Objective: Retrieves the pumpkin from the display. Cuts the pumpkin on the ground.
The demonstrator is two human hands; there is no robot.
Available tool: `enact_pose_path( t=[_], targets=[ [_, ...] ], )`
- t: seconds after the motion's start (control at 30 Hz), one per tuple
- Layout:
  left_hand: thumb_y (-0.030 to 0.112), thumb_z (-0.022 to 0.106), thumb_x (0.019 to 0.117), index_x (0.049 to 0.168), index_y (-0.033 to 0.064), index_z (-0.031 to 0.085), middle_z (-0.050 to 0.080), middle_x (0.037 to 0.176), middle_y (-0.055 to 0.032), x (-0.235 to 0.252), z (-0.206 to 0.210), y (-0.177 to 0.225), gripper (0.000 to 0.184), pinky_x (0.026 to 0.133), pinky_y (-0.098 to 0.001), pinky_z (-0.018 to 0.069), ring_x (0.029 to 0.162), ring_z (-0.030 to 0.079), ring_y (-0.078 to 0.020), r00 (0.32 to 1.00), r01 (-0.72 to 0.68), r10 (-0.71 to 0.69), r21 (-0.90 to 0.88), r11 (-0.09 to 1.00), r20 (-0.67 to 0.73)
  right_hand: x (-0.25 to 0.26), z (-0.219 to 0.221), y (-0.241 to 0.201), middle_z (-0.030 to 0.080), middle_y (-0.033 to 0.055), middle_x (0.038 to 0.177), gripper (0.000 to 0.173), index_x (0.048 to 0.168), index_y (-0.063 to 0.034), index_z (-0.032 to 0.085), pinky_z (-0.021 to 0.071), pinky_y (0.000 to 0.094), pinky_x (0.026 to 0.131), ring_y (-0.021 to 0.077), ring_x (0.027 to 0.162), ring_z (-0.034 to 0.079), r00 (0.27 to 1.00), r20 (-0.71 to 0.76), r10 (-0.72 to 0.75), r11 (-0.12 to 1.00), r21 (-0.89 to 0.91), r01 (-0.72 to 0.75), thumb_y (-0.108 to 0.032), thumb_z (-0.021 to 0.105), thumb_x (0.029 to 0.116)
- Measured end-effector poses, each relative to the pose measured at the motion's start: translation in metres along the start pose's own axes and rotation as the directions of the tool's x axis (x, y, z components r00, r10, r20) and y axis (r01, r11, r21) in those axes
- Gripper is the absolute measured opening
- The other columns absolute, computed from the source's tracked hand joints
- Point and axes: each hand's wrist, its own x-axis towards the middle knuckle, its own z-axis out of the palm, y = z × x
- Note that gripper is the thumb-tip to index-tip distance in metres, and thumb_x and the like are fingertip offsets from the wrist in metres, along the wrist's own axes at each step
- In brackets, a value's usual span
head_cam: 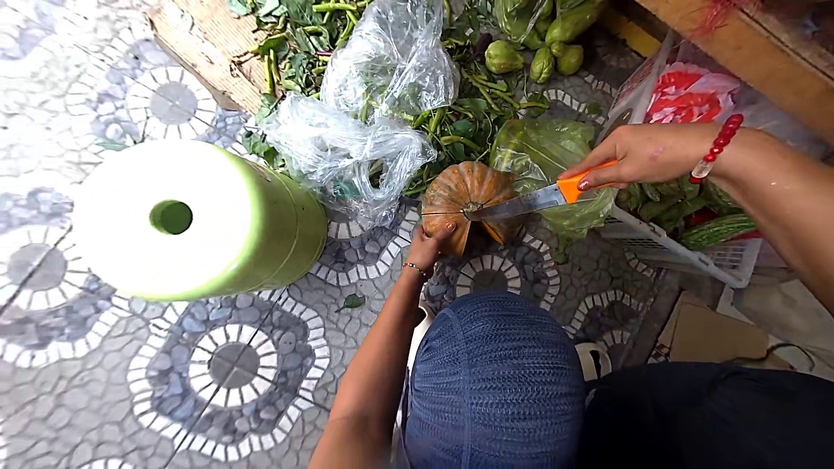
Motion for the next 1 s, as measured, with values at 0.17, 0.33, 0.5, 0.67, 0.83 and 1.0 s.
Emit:
enact_pose_path(
  t=[0.17,0.33,0.5,0.67,0.83,1.0],
  targets=[
    [0.036,0.073,0.0953,0.154,0.0103,0.031,0.060,0.133,-0.0210,0.003,0.003,-0.006,0.076,0.087,-0.0525,0.0577,0.112,0.065,-0.0345,1.000,-0.001,0.000,-0.033,0.999,-0.017,-0.011,0.014,0.006,0.073,0.0086,0.094,0.028,0.129,-0.0151,0.073,0.0508,0.0388,0.066,0.0157,0.068,0.059,0.998,-0.063,0.005,1.000,-0.022,-0.006,-0.021,0.062,0.1036],
    [0.027,0.076,0.0947,0.153,0.0020,0.025,0.057,0.133,-0.0262,-0.010,0.038,0.015,0.081,0.092,-0.0536,0.0557,0.115,0.063,-0.0368,0.989,0.060,-0.059,0.000,0.998,-0.136,-0.074,0.070,-0.121,0.069,0.0171,0.082,0.028,0.129,-0.0135,0.068,0.0529,0.0537,0.062,0.0398,0.079,0.070,0.971,-0.189,0.147,0.842,-0.491,-0.223,-0.017,0.055,0.1041],
    [0.039,0.076,0.0930,0.155,0.0069,0.023,0.056,0.136,-0.0239,-0.009,0.031,0.001,0.088,0.090,-0.0552,0.0554,0.115,0.062,-0.0368,0.990,0.042,-0.033,0.065,0.997,-0.140,-0.070,0.080,-0.154,0.065,0.0112,0.074,0.031,0.129,-0.0114,0.067,0.0474,0.0405,0.054,0.0311,0.072,0.068,0.973,-0.143,0.181,0.811,-0.538,-0.230,-0.008,0.054,0.1016],
    [0.044,0.077,0.0909,0.155,0.0090,0.026,0.058,0.134,-0.0227,-0.008,0.032,-0.003,0.089,0.087,-0.0540,0.0563,0.112,0.063,-0.0357,0.989,0.017,-0.005,0.078,0.997,-0.145,-0.070,0.080,-0.121,0.068,0.0161,0.080,0.032,0.134,-0.0119,0.065,0.0521,0.0503,0.058,0.0378,0.076,0.069,0.980,-0.147,0.135,0.861,-0.471,-0.190,-0.014,0.054,0.1043],
    [0.043,0.076,0.0921,0.154,0.0080,0.028,0.057,0.137,-0.0227,-0.007,0.033,-0.003,0.086,0.090,-0.0566,0.0556,0.117,0.062,-0.0369,0.992,0.000,0.008,0.067,0.998,-0.127,-0.060,0.067,-0.020,0.074,0.0125,0.086,0.035,0.138,-0.0255,0.067,0.0538,0.0571,0.070,0.0354,0.080,0.071,0.983,-0.175,-0.058,0.924,-0.381,-0.013,-0.034,0.053,0.1078],
    [0.034,0.069,0.0991,0.154,0.0072,0.029,0.058,0.135,-0.0226,-0.006,0.023,-0.004,0.073,0.090,-0.0506,0.0564,0.114,0.064,-0.0337,0.997,0.006,-0.008,-0.023,1.000,-0.082,-0.046,0.124,0.060,0.076,0.0175,0.088,0.033,0.136,-0.0161,0.069,0.0553,0.0611,0.073,0.0390,0.077,0.072,0.909,-0.344,-0.237,0.964,-0.197,0.177,-0.021,0.060,0.1045]
  ],
)
